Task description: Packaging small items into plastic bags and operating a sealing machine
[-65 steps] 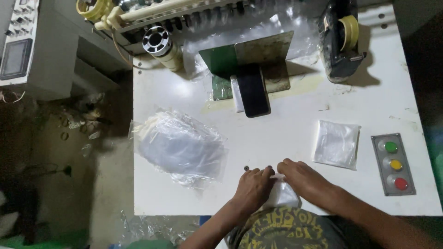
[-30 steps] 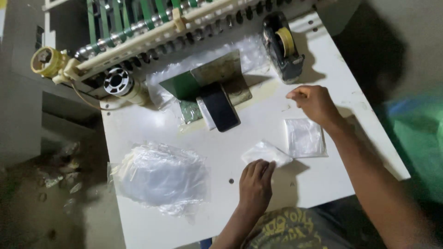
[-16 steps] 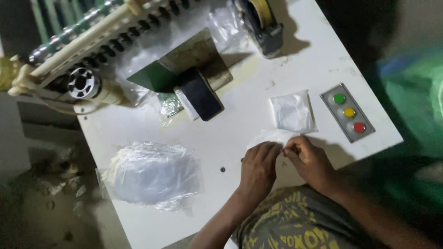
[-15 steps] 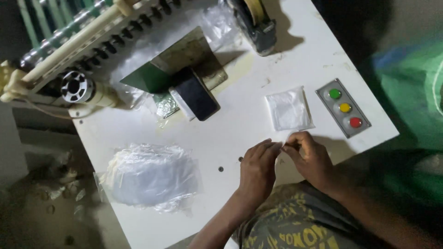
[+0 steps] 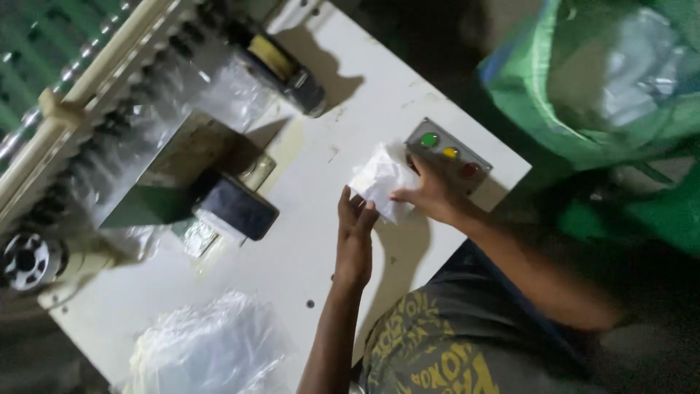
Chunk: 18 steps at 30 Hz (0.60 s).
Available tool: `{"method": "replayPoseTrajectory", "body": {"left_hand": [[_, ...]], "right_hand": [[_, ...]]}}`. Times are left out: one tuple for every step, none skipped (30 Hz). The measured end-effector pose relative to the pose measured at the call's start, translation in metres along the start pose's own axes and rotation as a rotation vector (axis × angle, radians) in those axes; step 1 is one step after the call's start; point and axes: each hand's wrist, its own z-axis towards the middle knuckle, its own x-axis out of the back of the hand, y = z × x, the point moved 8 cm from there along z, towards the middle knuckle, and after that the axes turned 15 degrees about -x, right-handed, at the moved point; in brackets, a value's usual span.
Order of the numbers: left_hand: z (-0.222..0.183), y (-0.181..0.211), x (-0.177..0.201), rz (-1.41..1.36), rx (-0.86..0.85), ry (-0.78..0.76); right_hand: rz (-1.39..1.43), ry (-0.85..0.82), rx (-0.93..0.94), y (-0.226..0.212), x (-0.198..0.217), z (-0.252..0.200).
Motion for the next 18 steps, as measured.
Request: {"method": "replayPoseTrajectory", "body": {"left_hand": [[0.002, 0.017, -0.010, 0.019, -0.060, -0.062], [0.004, 0.012, -0.017, 0.009, -0.065, -0.076], [0.006, 0.014, -0.025, 0.115, -0.153, -0.164], [0.001, 0.015, -0.029, 0.228, -0.231, -0.234], [0.002, 0.006, -0.036, 0.223, -0.225, -0.232], [0.004, 0.011, -0.049, 0.421, -0.425, -0.314], [0.002, 0.014, -0.064, 0.621, -0.624, -0.394], [0.006, 0.003, -0.072, 0.622, -0.616, -0.387], [0.005, -0.004, -0.087, 0.701, -0.737, -0.463], [-0.002, -0.011, -0.102, 0.783, -0.846, -0.541], [-0.007, -0.023, -0.107, 0.788, -0.826, -0.532], [-0.002, -0.035, -0.117, 0.829, -0.859, -0.565], [0.004, -0.045, -0.127, 0.872, -0.891, -0.598], [0.013, -0.052, -0.132, 0.903, -0.893, -0.559], [0.019, -0.061, -0.144, 1.085, -0.958, -0.587], [0.010, -0.076, -0.147, 1.271, -0.977, -0.634], [0.008, -0.092, -0.148, 1.303, -0.932, -0.614], [0.013, -0.105, -0.151, 1.305, -0.956, -0.608]], "right_hand": [[0.390, -0.082, 0.026, 0.004, 0.006, 0.003], [0.386, -0.064, 0.031, 0.003, 0.041, 0.015], [0.369, 0.149, 0.076, 0.000, 0.090, 0.023], [0.348, 0.345, 0.109, 0.000, 0.130, 0.025], [0.342, 0.344, 0.104, 0.015, 0.172, 0.038], [0.434, 0.433, 0.400, 0.012, 0.223, 0.040], [0.524, 0.517, 0.700, 0.014, 0.273, 0.037], [0.522, 0.508, 0.694, 0.014, 0.294, 0.035], [0.098, 0.725, 0.280, 0.027, 0.316, 0.045], [-0.339, 0.887, -0.152, 0.045, 0.341, 0.047], [-0.349, 0.868, -0.158, 0.052, 0.339, 0.032], [-0.341, 0.744, 0.264, 0.022, 0.325, 0.027], [-0.319, 0.597, 0.677, -0.004, 0.310, 0.012], [-0.307, 0.565, 0.710, -0.024, 0.287, -0.013], [-0.353, 0.391, 0.611, -0.035, 0.258, -0.028], [-0.399, 0.195, 0.487, -0.032, 0.222, -0.056], [-0.388, 0.145, 0.491, -0.034, 0.210, -0.095], [0.060, -0.451, 0.085, -0.011, 0.179, -0.120]]}}
